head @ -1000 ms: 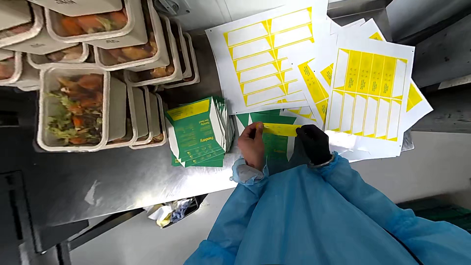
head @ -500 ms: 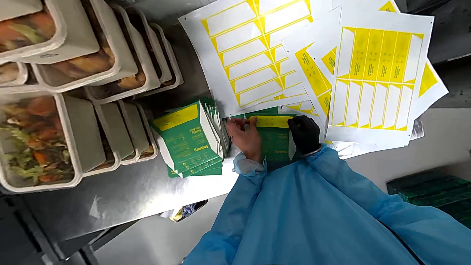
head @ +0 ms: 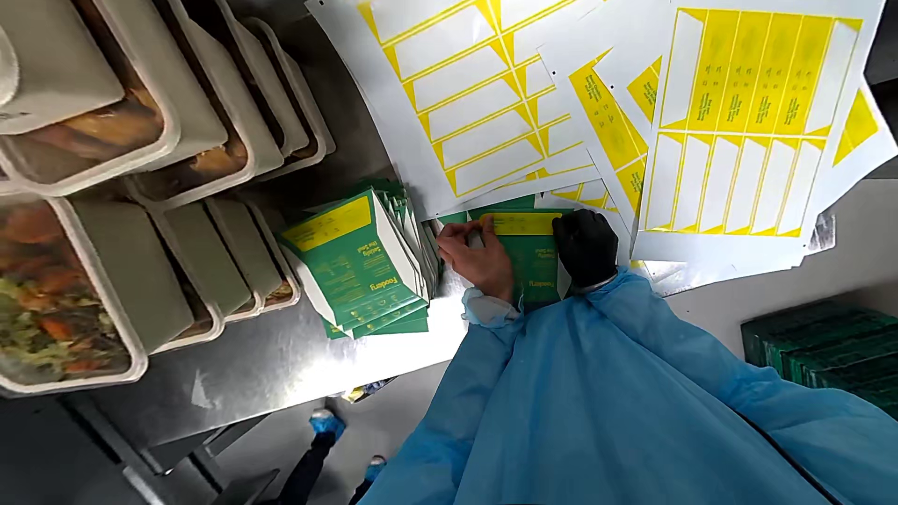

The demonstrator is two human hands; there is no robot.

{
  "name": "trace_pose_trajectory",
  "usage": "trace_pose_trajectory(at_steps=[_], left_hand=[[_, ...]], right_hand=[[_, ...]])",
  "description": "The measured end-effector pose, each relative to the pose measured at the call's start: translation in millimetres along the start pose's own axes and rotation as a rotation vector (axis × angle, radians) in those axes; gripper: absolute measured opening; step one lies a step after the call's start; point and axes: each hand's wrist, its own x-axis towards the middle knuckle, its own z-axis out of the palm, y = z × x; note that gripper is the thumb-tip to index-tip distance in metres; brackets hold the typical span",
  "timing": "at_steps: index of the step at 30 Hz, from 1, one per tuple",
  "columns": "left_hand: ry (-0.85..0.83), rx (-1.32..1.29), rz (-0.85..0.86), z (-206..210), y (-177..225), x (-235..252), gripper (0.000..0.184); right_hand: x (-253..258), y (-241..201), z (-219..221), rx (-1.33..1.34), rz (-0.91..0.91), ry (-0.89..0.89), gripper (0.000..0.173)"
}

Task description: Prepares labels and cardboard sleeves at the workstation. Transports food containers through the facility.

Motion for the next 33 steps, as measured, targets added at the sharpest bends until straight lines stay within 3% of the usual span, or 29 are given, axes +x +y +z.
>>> trace_pose_trajectory(at_steps=[8, 10, 13, 15, 18, 20, 24, 28, 31, 33], left_hand=[[0.092, 0.058, -0.089, -6, 11, 2, 0.085], [0.085, 0.073, -0.073, -4, 9, 0, 0.075], [0.041, 0.090, 0.155, -6, 1, -8, 0.039], [-0.123, 0.088, 0.445, -16, -10, -12, 0.025], [-0.531, 0.257, 0.809, -23, -29, -15, 0.044], [-0.622, 0.450, 0.873, -23, -39, -14, 0.063], [-0.533, 0.545, 0.765, -19, -39, -22, 0.091], [-0.370, 0.573, 0.584, -8, -32, -32, 0.116], [-0.274, 0.557, 0.404, -11, -18, -38, 0.118], [-0.294, 0.502, 0.468, -26, -14, -46, 0.113]], right_hand=[[9, -3, -10, -0.019, 0.078, -0.119, 0.034], [13, -6, -18, -0.049, 0.045, -0.173, 0.036], [10, -8, -24, -0.141, -0.326, -0.131, 0.026], [4, -9, -21, -0.140, -0.551, -0.219, 0.029], [0, 3, -14, -0.194, -0.763, -0.386, 0.048], [-1, 17, -11, -0.237, -0.779, -0.455, 0.060], [-9, 37, -24, -0.269, -0.686, -0.487, 0.076], [-17, 52, -37, -0.348, -0.684, -0.388, 0.077], [-22, 63, -52, -0.400, -0.771, -0.343, 0.062], [-27, 73, -67, -0.333, -0.809, -0.261, 0.049]])
